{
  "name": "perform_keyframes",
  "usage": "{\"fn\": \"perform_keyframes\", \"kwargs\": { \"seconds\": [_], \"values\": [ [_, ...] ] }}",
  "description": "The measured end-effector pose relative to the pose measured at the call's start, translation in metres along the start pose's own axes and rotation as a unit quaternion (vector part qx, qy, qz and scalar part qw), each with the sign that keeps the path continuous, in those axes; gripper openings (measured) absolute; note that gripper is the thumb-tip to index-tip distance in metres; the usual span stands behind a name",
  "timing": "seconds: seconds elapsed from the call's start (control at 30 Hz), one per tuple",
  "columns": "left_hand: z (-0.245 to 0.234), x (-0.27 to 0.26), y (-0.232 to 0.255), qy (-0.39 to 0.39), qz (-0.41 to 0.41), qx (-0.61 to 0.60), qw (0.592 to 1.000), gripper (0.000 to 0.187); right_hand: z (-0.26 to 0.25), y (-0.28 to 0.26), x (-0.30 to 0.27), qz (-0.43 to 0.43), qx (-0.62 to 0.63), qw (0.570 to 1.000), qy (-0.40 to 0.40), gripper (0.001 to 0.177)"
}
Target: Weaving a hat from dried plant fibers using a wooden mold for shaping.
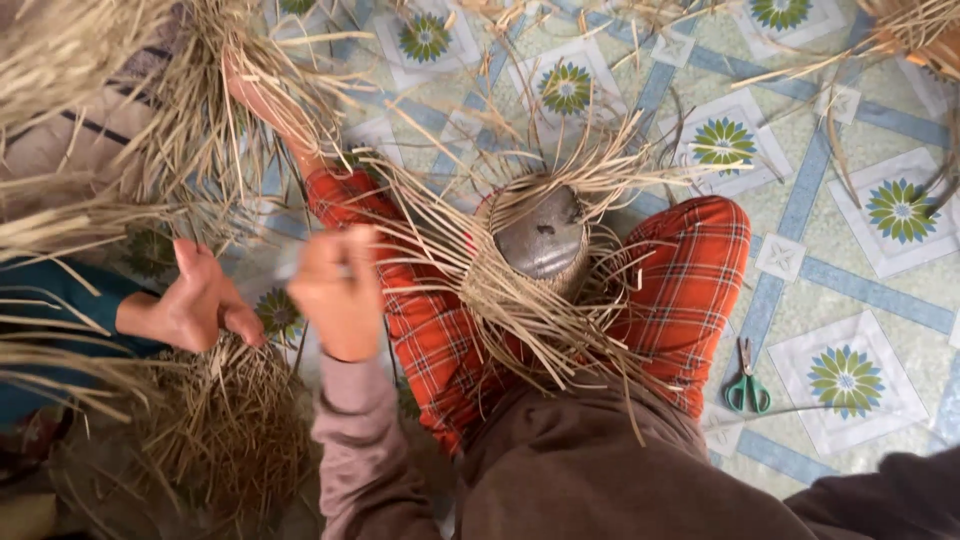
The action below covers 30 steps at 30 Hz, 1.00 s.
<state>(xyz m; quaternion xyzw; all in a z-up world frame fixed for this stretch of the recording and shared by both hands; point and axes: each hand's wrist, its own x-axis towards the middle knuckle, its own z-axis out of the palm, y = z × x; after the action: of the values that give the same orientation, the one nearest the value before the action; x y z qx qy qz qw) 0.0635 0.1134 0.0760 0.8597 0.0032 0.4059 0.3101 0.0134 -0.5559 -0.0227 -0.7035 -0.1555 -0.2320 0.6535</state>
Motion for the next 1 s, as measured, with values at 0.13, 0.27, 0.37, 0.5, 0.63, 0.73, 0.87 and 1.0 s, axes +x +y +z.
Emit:
{"fn": "perform_keyframes", "kwargs": {
  "seconds": [0.13,0.27,0.37,0.5,0.63,0.73,0.87,1.0],
  "values": [
    [0.044,-0.036,0.084,-0.07,0.159,-0.136,0.975,0.007,0.077,-0.027,0.005,-0.025,-0.162,0.986,-0.044,0.022],
    [0.059,-0.05,0.158,-0.158,0.227,-0.225,0.934,0.016,0.183,-0.078,0.016,-0.042,-0.279,0.956,-0.08,0.025],
    [0.072,-0.068,0.169,-0.25,0.293,-0.189,0.903,0.041,0.235,-0.111,0.026,-0.045,-0.247,0.941,-0.228,0.011],
    [0.078,-0.071,0.168,-0.242,0.246,-0.269,0.899,0.034,0.253,-0.133,0.034,-0.038,-0.238,0.941,-0.239,0.016],
    [0.076,-0.085,0.167,-0.201,0.123,-0.296,0.926,0.019,0.246,-0.121,0.025,0.02,-0.229,0.953,-0.199,0.015],
    [0.065,-0.071,0.179,-0.211,0.039,-0.329,0.92,0.021,0.249,-0.125,0.018,0.058,-0.205,0.965,-0.156,0.018],
    [0.08,-0.093,0.169,-0.206,0.196,-0.252,0.925,0.052,0.255,-0.126,0.016,0.031,-0.215,0.96,-0.176,0.012],
    [0.085,-0.093,0.169,-0.232,0.201,-0.313,0.899,0.043,0.248,-0.121,0.014,0.023,-0.193,0.964,-0.184,0.014]
  ]
}}
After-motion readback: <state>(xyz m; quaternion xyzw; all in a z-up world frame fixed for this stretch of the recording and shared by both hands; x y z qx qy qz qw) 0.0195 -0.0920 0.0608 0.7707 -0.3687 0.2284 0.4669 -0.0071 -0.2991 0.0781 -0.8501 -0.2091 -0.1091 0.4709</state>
